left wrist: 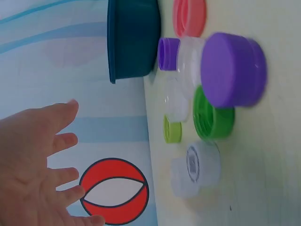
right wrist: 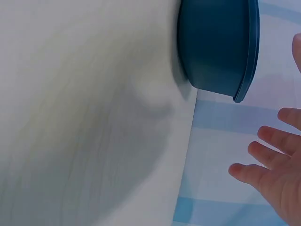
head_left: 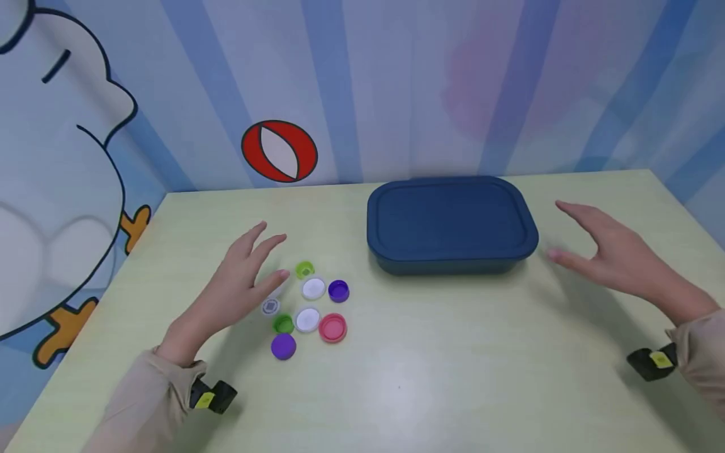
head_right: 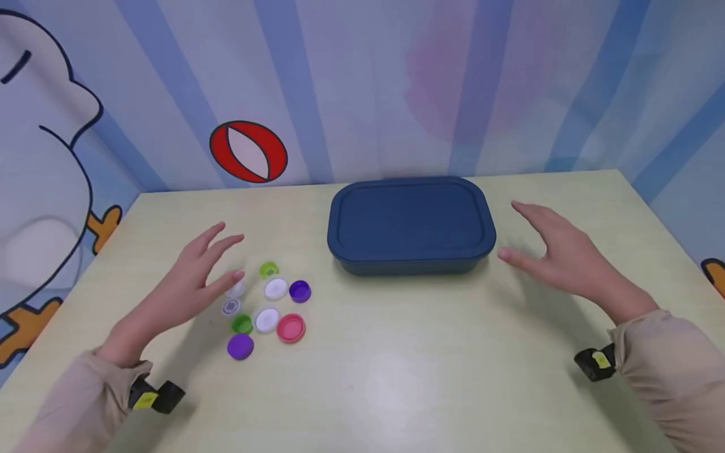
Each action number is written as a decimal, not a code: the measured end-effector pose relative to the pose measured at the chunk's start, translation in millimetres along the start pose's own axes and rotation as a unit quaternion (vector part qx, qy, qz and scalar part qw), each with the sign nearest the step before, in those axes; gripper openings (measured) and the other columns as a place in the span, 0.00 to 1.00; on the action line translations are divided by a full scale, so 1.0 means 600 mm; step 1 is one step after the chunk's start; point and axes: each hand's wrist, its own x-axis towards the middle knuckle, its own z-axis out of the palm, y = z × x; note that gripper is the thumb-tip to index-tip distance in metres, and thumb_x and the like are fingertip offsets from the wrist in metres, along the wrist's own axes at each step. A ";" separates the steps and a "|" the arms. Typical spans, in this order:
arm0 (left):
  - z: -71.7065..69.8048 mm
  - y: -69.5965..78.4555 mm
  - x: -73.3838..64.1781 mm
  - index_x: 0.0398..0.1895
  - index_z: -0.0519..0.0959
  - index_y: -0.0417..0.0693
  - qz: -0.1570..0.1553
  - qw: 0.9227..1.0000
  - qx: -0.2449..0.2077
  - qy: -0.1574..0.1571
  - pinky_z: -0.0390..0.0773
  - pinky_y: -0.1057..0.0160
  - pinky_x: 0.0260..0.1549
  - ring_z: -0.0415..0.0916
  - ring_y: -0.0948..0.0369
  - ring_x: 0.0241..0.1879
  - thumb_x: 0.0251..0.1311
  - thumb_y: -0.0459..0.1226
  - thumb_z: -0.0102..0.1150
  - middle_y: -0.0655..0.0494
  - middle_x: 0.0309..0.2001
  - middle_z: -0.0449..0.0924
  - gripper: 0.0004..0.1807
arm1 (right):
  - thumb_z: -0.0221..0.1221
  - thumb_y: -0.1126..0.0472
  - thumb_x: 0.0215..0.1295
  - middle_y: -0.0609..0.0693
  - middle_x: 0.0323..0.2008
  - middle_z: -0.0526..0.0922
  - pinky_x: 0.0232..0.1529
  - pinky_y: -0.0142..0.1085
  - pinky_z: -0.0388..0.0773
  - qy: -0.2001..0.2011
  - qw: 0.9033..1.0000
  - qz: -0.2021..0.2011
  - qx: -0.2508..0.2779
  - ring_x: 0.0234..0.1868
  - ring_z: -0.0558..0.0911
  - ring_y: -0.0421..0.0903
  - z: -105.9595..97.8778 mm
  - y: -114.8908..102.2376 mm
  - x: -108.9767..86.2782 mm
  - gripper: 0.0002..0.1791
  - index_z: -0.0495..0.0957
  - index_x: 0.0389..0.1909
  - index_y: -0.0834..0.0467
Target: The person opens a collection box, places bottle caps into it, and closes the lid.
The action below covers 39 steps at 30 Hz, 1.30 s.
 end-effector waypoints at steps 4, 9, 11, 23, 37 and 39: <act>0.005 0.010 0.016 0.68 0.59 0.45 -0.019 0.998 -0.055 0.009 0.55 0.36 0.59 0.44 0.44 0.69 0.64 0.43 0.54 0.42 0.71 0.44 0.31 | 0.57 0.53 0.64 0.67 0.67 0.53 0.52 0.62 0.62 -0.004 0.997 0.031 0.065 0.63 0.57 0.69 -0.002 0.009 0.007 0.41 0.48 0.72 0.59; 0.021 0.023 0.038 0.67 0.60 0.44 -0.049 0.990 -0.120 0.047 0.56 0.39 0.60 0.47 0.46 0.69 0.64 0.42 0.53 0.42 0.70 0.47 0.29 | 0.55 0.52 0.66 0.64 0.69 0.52 0.54 0.62 0.61 -0.007 0.991 0.066 0.119 0.65 0.56 0.66 -0.003 0.013 0.016 0.40 0.45 0.73 0.55; 0.032 0.028 0.048 0.66 0.61 0.44 -0.058 0.984 -0.151 0.070 0.58 0.40 0.60 0.47 0.47 0.69 0.64 0.40 0.52 0.43 0.70 0.47 0.28 | 0.53 0.51 0.67 0.64 0.69 0.52 0.54 0.61 0.60 -0.009 0.987 0.079 0.140 0.66 0.56 0.65 -0.002 0.016 0.021 0.39 0.45 0.73 0.54; 0.089 0.078 0.124 0.69 0.57 0.49 -0.185 0.901 -0.391 0.037 0.65 0.50 0.59 0.51 0.50 0.68 0.65 0.40 0.51 0.49 0.69 0.52 0.30 | 0.47 0.56 0.71 0.50 0.58 0.62 0.41 0.22 0.75 0.002 0.903 0.118 0.413 0.46 0.70 0.25 0.034 0.045 0.063 0.37 0.41 0.71 0.65; 0.127 0.124 0.175 0.68 0.57 0.41 -0.214 0.821 -0.529 0.020 0.67 0.53 0.58 0.61 0.52 0.63 0.67 0.37 0.49 0.44 0.66 0.57 0.28 | 0.46 0.48 0.70 0.62 0.71 0.43 0.63 0.43 0.61 -0.023 0.884 0.170 0.434 0.66 0.57 0.50 0.051 0.020 0.110 0.39 0.39 0.73 0.61; 0.131 0.127 0.182 0.68 0.56 0.41 -0.214 0.815 -0.538 0.028 0.66 0.54 0.59 0.60 0.52 0.64 0.67 0.38 0.49 0.45 0.67 0.57 0.29 | 0.46 0.47 0.70 0.61 0.72 0.41 0.66 0.51 0.52 -0.026 0.876 0.175 0.449 0.68 0.52 0.54 0.052 0.014 0.117 0.40 0.38 0.73 0.60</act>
